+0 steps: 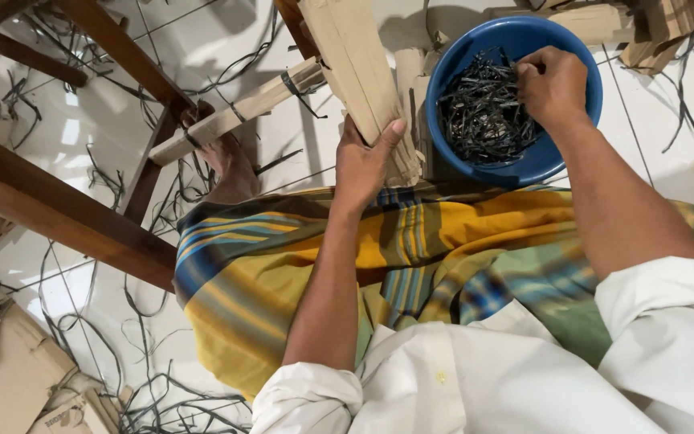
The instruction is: The person sits on the floor and ties black cords around a bundle of light-colored wooden sticks. They pick up cords from a blue bowl, wrap them around the sticks, and secure them with knots.
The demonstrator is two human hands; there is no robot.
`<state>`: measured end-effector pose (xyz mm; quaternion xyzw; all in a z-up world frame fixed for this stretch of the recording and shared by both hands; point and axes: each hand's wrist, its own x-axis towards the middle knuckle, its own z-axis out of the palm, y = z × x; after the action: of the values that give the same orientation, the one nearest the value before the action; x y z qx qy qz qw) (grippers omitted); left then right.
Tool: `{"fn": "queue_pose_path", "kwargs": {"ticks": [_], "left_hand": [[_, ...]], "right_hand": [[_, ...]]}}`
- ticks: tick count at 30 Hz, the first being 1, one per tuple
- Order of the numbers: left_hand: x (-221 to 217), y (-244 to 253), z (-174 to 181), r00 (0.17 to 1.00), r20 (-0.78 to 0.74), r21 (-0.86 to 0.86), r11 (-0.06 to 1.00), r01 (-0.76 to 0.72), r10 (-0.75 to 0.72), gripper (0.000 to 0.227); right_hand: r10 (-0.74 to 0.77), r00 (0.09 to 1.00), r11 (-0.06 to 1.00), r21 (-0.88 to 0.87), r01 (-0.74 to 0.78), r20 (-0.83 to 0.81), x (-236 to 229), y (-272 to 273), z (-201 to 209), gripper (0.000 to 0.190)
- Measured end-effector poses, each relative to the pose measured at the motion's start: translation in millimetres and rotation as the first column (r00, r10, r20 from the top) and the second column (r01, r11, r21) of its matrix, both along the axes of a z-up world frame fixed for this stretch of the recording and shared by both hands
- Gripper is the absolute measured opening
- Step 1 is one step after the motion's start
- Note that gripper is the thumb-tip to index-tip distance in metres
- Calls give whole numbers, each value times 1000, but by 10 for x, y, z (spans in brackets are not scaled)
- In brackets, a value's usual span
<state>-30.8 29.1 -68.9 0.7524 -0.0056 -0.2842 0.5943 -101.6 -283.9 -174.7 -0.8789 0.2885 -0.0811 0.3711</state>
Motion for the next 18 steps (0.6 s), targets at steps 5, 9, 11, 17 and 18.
{"fn": "queue_pose_path", "kwargs": {"ticks": [5,9,11,17,18], "left_hand": [[5,-11,-29,1000,3,28,1000,-2,2,98],[29,-25,-214,997,72,-25,1000,-15,16,93],[16,-24,-186,998,67,-15,1000,0,1,93],[29,-19,-210,998,66,-25,1000,11,-9,90],[42,-24,-221,996,93,-33,999,10,-7,86]], "right_hand": [[-55,995,986,-161,41,-88,89,-12,-441,33],[-32,964,928,-366,-70,-265,230,175,-517,35],[42,968,940,-318,-123,-248,310,224,-621,9],[207,931,935,-218,-278,-301,577,351,-1056,45],[242,922,902,-280,-329,-303,623,336,-1193,52]]}}
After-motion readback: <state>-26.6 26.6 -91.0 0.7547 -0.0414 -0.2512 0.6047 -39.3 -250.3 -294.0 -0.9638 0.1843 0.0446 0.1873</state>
